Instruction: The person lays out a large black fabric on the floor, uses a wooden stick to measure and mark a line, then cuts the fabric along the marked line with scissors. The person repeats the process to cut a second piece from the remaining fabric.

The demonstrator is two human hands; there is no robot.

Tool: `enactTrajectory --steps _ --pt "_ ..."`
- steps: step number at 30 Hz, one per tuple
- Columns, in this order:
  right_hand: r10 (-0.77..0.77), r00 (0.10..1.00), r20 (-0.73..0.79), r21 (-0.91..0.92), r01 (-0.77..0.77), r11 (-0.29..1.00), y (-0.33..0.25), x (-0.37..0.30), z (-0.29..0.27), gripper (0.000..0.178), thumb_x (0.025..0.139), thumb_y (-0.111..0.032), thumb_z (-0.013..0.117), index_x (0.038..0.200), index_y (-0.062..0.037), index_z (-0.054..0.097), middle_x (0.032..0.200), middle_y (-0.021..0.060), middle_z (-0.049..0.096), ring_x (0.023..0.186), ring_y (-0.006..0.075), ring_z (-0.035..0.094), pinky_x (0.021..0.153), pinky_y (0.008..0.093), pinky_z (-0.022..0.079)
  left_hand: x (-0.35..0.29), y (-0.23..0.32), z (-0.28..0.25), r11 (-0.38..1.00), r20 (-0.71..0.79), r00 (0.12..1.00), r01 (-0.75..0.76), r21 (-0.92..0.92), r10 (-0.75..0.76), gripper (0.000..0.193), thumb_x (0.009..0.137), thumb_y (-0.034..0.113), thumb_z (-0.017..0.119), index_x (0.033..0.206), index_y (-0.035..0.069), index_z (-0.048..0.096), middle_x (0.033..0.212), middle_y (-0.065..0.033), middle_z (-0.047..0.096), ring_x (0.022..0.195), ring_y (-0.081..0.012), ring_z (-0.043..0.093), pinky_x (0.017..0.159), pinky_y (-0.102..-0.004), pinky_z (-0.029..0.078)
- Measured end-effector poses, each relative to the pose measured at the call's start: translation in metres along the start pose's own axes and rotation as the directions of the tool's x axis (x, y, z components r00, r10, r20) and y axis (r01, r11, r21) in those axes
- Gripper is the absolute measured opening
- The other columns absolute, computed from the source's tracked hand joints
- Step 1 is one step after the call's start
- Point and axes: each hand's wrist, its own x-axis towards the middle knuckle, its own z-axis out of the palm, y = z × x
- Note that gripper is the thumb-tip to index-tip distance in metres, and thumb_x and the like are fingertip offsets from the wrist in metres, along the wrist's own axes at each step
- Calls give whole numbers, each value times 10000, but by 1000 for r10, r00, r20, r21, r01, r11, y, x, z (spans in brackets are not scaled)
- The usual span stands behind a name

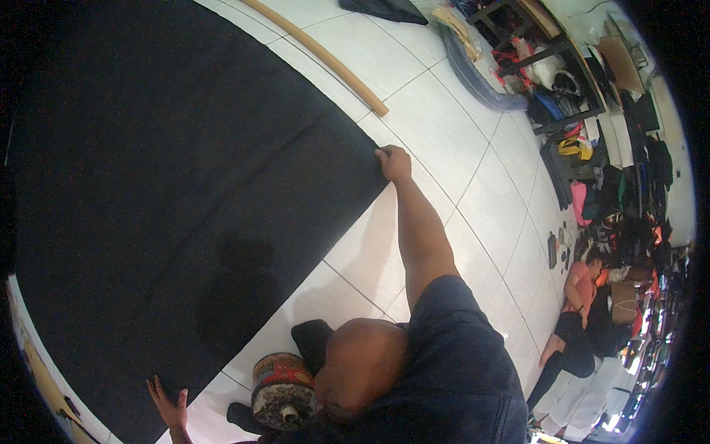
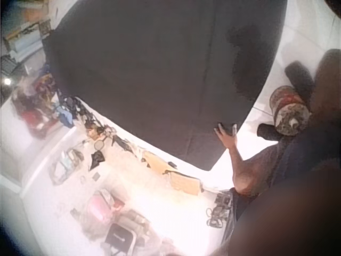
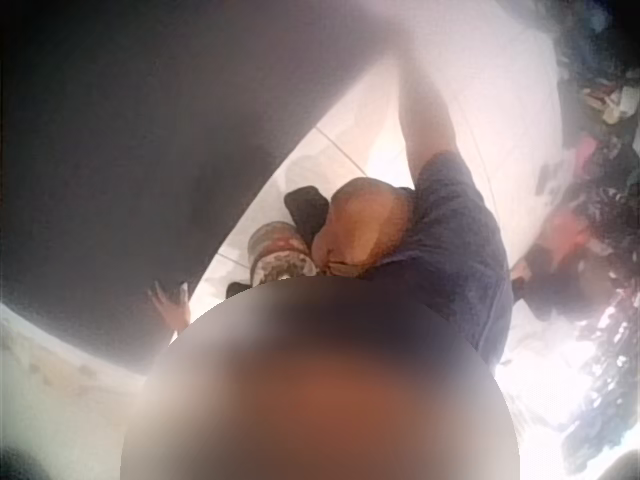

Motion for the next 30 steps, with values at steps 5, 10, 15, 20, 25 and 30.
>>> enactTrajectory --steps 5,10,15,20,25,30 --pt "110 993 52 50 -112 992 10 7 4 348 916 -371 661 1033 -59 758 1011 178 737 960 329 708 859 415 534 -4 -2 -1 997 -4 997 -76 -16 76 1139 673 666 781 1583 214 266 1643 -192 149 1474 -449 248 1133 -606 353" --pt "169 978 120 90 -180 979 14 16 12 354 925 -371 661 1032 -48 757 950 172 741 903 309 705 827 399 529 -6 2 -7 996 11 997 -73 -49 74 1167 644 625 817 1586 225 256 1649 -185 126 1483 -445 224 1153 -604 324" --pt "237 948 212 154 -272 950 36 31 9 365 925 -376 685 1020 -30 754 895 150 737 836 247 687 780 383 517 -2 14 -14 991 28 994 -98 -94 101 1164 647 646 810 1571 157 298 1614 -260 182 1453 -489 248 1153 -577 307" --pt "243 938 247 76 -269 960 44 42 9 410 882 -422 735 1000 -30 754 907 153 738 860 246 692 788 386 522 -4 21 -16 992 32 997 -67 -103 70 1160 638 584 841 1570 161 297 1616 -260 172 1450 -487 257 1152 -571 320" --pt "145 962 233 -20 -145 989 41 51 31 391 915 -380 726 1025 -5 730 965 107 736 862 181 652 796 351 515 -15 20 -22 986 5 999 -44 -160 45 1102 642 448 879 1559 183 327 1618 -243 179 1449 -465 279 1147 -546 344" --pt "173 936 306 -175 -123 977 60 66 11 464 918 -429 703 1127 -16 731 980 82 740 876 175 667 823 342 519 0 42 -40 989 10 999 -31 -147 33 1035 643 362 904 1529 208 394 1622 -210 200 1442 -434 308 1149 -509 356"
